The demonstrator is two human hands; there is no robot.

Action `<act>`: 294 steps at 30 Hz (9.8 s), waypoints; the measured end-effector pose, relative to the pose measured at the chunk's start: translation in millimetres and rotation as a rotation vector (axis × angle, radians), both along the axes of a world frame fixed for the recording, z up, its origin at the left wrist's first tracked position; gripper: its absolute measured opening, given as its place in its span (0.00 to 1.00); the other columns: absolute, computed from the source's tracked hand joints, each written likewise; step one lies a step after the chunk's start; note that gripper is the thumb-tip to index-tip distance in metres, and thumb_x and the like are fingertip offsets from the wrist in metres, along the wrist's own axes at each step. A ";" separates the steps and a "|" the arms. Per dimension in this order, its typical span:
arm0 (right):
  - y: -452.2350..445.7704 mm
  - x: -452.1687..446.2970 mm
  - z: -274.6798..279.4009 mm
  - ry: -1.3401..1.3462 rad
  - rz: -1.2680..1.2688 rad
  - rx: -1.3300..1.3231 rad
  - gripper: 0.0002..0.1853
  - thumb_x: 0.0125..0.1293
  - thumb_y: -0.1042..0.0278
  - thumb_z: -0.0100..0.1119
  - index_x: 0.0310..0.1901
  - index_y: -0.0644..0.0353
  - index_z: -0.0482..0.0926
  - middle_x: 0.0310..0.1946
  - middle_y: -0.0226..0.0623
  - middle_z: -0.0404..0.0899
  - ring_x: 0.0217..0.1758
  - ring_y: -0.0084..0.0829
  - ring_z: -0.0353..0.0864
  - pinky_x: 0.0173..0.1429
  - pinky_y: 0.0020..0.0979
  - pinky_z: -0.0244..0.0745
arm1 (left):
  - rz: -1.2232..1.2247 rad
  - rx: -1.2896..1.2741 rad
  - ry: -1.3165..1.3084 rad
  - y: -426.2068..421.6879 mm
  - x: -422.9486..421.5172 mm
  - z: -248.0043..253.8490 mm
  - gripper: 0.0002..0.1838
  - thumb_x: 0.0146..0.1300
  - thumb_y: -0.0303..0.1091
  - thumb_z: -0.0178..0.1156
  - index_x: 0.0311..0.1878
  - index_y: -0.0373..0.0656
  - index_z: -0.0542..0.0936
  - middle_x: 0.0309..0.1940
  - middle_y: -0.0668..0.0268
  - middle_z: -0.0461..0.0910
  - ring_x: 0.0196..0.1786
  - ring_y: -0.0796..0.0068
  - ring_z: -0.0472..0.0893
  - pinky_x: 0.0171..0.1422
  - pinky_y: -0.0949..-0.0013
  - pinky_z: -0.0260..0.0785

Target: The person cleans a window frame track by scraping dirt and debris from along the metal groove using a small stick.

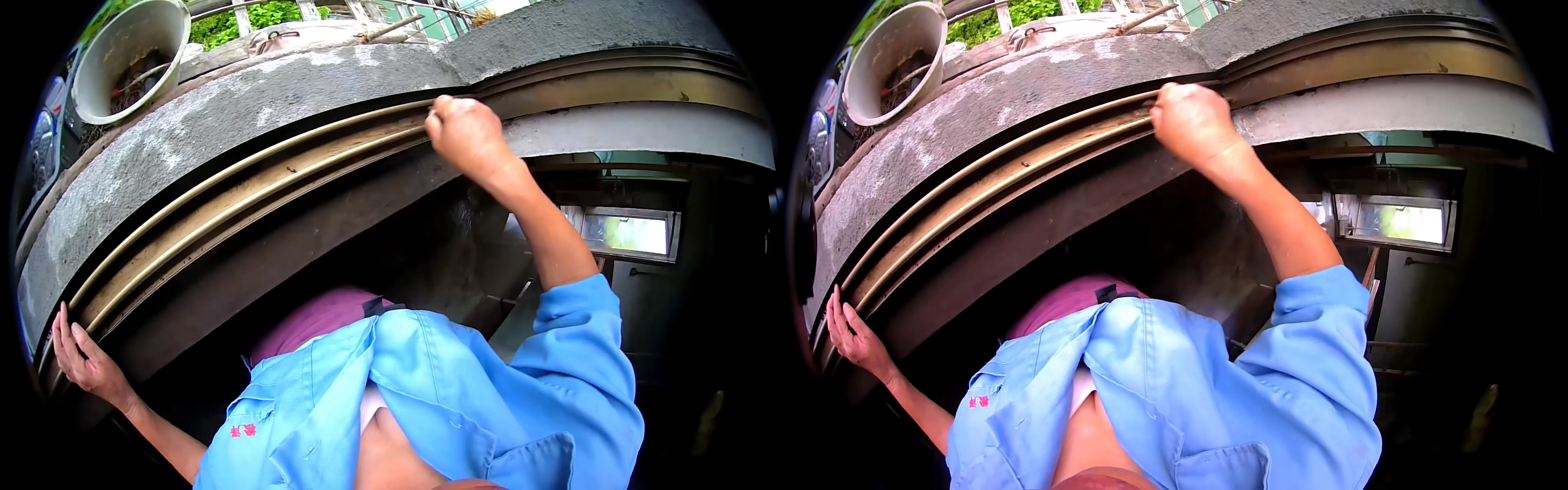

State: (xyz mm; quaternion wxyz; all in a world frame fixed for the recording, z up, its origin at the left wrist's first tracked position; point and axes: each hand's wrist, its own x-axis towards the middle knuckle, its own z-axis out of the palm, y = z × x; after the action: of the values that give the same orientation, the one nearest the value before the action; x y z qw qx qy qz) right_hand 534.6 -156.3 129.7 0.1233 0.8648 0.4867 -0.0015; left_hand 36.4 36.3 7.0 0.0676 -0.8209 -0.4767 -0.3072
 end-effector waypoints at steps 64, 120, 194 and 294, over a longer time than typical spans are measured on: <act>-18.1 6.4 -46.0 -0.214 -0.132 0.113 0.10 0.60 0.64 0.56 0.30 0.64 0.74 0.25 0.49 0.81 0.31 0.45 0.84 0.36 0.42 0.79 | -0.002 0.029 0.015 -2.2 4.3 2.9 0.14 0.67 0.28 0.50 0.52 0.41 0.80 0.51 0.65 0.80 0.56 0.68 0.76 0.62 0.66 0.63; -60.0 71.9 -6.9 1.156 -0.443 0.423 0.11 0.63 0.62 0.60 0.43 0.58 0.84 0.18 0.15 0.64 0.19 0.08 0.55 0.21 0.14 0.48 | -0.007 0.017 0.029 -1.7 0.2 1.3 0.15 0.67 0.29 0.50 0.53 0.41 0.80 0.51 0.65 0.80 0.57 0.68 0.75 0.62 0.67 0.63; -23.4 71.7 12.4 1.060 -0.357 0.172 0.11 0.62 0.62 0.61 0.40 0.59 0.84 0.18 0.21 0.70 0.17 0.10 0.59 0.19 0.16 0.51 | 0.021 0.014 0.025 -4.7 6.0 4.0 0.15 0.68 0.30 0.49 0.54 0.41 0.80 0.51 0.65 0.79 0.58 0.69 0.74 0.64 0.66 0.61; 118.9 -71.1 -26.0 1.373 0.331 -0.135 0.14 0.58 0.58 0.64 0.37 0.60 0.84 0.21 0.30 0.78 0.25 0.20 0.74 0.32 0.23 0.70 | -0.007 -0.001 0.020 0.6 -4.5 3.1 0.16 0.68 0.28 0.47 0.54 0.41 0.79 0.52 0.62 0.79 0.57 0.66 0.74 0.63 0.65 0.61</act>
State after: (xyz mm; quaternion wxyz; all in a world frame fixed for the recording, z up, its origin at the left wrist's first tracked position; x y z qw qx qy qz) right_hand 463.5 -37.4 103.6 -0.1594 0.5736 0.5782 -0.5579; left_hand 32.0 36.9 10.0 0.0709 -0.8255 -0.4733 -0.2990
